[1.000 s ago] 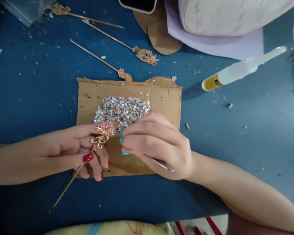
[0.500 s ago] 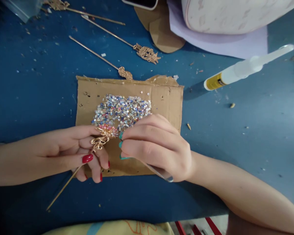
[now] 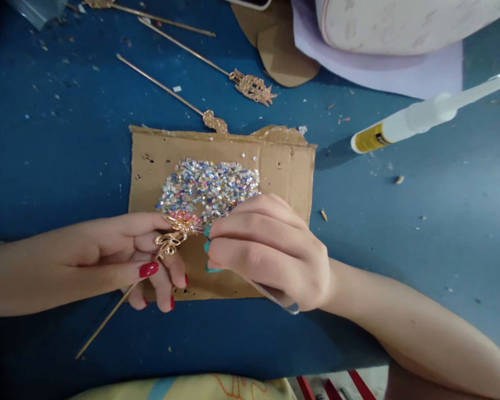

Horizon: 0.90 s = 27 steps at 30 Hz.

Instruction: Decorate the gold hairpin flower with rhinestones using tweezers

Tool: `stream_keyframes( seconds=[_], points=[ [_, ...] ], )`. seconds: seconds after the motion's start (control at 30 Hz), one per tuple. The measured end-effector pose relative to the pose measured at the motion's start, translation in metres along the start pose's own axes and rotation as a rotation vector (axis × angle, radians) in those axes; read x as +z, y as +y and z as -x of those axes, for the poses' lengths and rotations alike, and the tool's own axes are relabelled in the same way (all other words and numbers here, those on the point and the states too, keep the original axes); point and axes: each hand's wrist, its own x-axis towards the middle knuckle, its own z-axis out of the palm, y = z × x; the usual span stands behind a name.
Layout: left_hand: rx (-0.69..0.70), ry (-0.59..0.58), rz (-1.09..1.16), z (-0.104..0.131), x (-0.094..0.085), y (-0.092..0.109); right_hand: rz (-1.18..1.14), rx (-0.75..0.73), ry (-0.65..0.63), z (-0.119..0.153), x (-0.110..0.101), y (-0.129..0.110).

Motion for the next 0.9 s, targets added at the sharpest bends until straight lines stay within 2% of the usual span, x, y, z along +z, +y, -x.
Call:
stream_keyframes(
  seconds=[0.37, 0.67, 0.9],
  points=[
    [0.021, 0.006, 0.027, -0.0009, 0.0013, -0.0002, 0.015, -0.007, -0.002, -0.0001, -0.0015, 0.0002],
    [-0.018, 0.020, 0.041, 0.0031, 0.0043, 0.0084, 0.038, -0.041, -0.011, 0.0009, -0.0017, 0.0011],
    [0.003, -0.025, 0.042, -0.0021, 0.0005, 0.0014, 0.025, -0.017, -0.014, -0.0003, -0.0020, -0.0002]
  ],
)
